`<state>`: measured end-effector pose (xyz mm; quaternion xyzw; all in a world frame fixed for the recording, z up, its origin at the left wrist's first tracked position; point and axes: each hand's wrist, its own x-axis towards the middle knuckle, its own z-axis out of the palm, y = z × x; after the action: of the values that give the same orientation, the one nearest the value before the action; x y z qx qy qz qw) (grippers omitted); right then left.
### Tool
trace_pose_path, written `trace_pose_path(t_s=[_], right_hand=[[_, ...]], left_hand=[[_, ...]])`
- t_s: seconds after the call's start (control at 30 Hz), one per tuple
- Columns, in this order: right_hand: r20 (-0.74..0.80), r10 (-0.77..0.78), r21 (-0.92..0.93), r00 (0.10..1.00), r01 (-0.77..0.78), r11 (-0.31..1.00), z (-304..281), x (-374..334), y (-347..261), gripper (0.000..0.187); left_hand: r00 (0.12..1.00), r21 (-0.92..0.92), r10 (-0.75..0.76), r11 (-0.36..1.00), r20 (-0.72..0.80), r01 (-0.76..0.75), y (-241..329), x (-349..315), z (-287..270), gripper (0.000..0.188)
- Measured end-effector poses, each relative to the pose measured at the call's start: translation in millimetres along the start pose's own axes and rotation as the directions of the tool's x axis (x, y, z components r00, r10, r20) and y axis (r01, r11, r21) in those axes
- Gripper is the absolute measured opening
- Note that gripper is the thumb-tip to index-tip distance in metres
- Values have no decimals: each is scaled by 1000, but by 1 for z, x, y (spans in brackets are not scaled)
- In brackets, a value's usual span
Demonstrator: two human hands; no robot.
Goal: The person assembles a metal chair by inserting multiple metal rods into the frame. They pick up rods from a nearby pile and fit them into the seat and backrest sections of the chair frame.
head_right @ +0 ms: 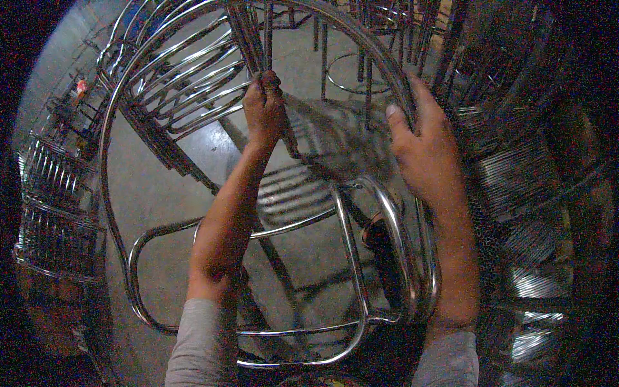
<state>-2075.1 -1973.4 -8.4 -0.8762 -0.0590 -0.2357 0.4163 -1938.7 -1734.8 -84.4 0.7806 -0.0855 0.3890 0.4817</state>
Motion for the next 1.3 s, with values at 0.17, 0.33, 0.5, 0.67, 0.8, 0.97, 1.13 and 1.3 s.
trace_pose_path(t_s=[0.17, 0.33, 0.5, 0.67, 0.8, 0.97, 1.13, 1.3], right_hand=[[-9, -15, 18, 1000, 15, 1000, 0, -2, -2, 52], [-31, -22, -34, 999, 21, 999, 0, -4, -9, 52], [-39, -18, 8, 999, 18, 1000, 2, -6, -13, 53], [-36, 6, 30, 999, -5, 1000, 4, -5, -7, 52], [-28, -28, 49, 999, 29, 998, 3, -5, -4, 51], [-32, -9, 81, 999, 11, 997, 2, -7, -6, 52], [-15, -21, 52, 1000, 21, 998, -4, -8, -3, 51], [-6, -3, 36, 1000, 4, 999, -10, -3, 3, 57]], left_hand=[[997, -38, 18, 999, 73, -16, 1, 8, -12, 37], [989, 38, 95, 994, 114, -100, 11, 29, -37, 38], [937, -349, -125, 905, 327, 243, 21, 24, -22, 35], [1000, -79, -19, 997, 19, 20, 17, 32, -12, 44], [995, -399, -90, 912, 38, 98, 17, 17, 15, 37], [979, -548, -191, 828, -75, 120, 26, 3, 55, 37], [965, -625, -257, 763, -58, 165, 44, 0, 74, 37], [989, -370, -103, 927, -105, 57, 31, 2, 52, 37]])
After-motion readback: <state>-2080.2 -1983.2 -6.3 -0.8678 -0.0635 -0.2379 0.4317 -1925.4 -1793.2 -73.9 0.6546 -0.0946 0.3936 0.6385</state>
